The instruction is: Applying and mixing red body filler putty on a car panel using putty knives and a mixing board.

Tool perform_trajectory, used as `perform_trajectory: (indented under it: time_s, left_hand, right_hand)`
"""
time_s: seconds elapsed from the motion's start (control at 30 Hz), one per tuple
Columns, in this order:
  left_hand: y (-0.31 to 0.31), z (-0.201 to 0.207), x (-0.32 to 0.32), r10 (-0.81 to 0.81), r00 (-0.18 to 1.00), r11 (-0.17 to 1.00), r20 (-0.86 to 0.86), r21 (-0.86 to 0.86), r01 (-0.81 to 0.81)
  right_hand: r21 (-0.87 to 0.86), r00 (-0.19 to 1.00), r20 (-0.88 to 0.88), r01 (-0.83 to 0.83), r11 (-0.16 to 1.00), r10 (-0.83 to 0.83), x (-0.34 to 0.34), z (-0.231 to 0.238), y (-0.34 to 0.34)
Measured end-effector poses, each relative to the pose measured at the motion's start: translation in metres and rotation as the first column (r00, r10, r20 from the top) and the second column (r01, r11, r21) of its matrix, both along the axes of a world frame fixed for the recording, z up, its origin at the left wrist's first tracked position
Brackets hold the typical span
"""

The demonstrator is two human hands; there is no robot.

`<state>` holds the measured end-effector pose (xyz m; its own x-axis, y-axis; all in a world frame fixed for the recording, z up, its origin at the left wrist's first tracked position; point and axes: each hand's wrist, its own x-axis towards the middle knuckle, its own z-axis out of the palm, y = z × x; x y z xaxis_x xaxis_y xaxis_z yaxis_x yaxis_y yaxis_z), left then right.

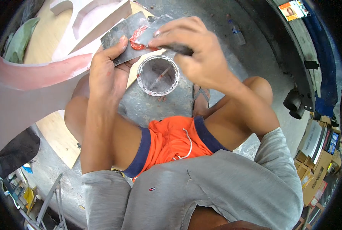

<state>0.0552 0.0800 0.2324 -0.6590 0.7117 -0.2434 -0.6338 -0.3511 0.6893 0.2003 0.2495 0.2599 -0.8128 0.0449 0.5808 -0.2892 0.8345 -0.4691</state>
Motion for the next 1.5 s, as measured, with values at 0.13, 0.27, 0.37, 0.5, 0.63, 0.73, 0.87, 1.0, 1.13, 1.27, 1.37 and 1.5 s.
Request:
perform_trajectory:
  time_s: [0.13, 0.27, 0.37, 0.5, 0.63, 0.73, 0.87, 1.0, 1.13, 1.27, 1.37, 1.5]
  left_hand:
    - [-0.001, 0.012, 0.009, 0.069, 0.997, 0.998, -0.025, 0.009, -0.069]
    - [0.004, 0.013, 0.012, 0.079, 0.997, 0.996, 0.003, 0.042, -0.079]
    - [0.007, 0.011, 0.014, 0.075, 0.997, 0.996, -0.011, 0.055, -0.074]
    - [0.008, 0.011, 0.017, 0.116, 0.993, 0.991, 0.001, 0.063, -0.116]
    - [0.004, 0.010, 0.015, 0.080, 0.997, 0.994, -0.017, 0.080, -0.079]
    - [-0.005, 0.016, 0.007, 0.081, 0.993, 0.989, -0.087, 0.134, -0.069]
    - [-0.011, 0.024, -0.003, 0.150, 0.951, 0.989, -0.269, 0.054, -0.140]
    - [-0.006, 0.021, -0.001, 0.159, 0.854, 0.960, -0.496, -0.123, -0.251]
    - [-0.002, 0.014, 0.011, 0.067, 0.709, 0.939, -0.702, -0.197, -0.284]
    - [0.000, 0.009, 0.016, 0.048, 0.648, 0.924, -0.760, -0.212, -0.318]
    - [0.002, 0.004, 0.012, 0.068, 0.595, 0.894, -0.801, -0.215, -0.392]
    - [0.001, 0.008, 0.015, 0.117, 0.685, 0.861, -0.719, -0.270, -0.430]
  right_hand:
    - [-0.936, 0.977, 0.046, -0.031, 0.351, 0.209, -0.001, 0.015, -0.005]
    - [-0.939, 0.988, -0.030, -0.080, 0.335, 0.152, 0.000, 0.008, -0.013]
    - [-0.907, 0.982, -0.151, -0.185, 0.378, 0.116, -0.005, 0.000, -0.023]
    - [-0.619, 0.975, -0.223, -0.128, 0.775, -0.017, -0.017, -0.026, -0.025]
    - [-0.285, 0.968, -0.222, 0.051, 0.957, -0.117, -0.027, -0.043, -0.007]
    - [-0.098, 0.973, -0.061, 0.217, 0.971, -0.223, -0.025, -0.057, 0.008]
    - [-0.128, 0.980, 0.022, 0.200, 0.972, -0.198, -0.022, -0.048, 0.012]
    - [-0.182, 0.995, -0.011, 0.091, 0.979, -0.095, -0.018, -0.004, 0.008]
    - [-0.119, 0.991, 0.133, 0.027, 0.992, -0.011, -0.021, 0.018, -0.013]
    - [-0.193, 0.974, 0.216, -0.024, 0.981, 0.066, -0.022, 0.012, -0.012]
    - [-0.114, 0.983, 0.181, -0.003, 0.993, 0.024, -0.020, -0.010, -0.017]
    - [0.061, 0.991, 0.125, 0.043, 0.997, -0.050, -0.019, -0.032, -0.024]
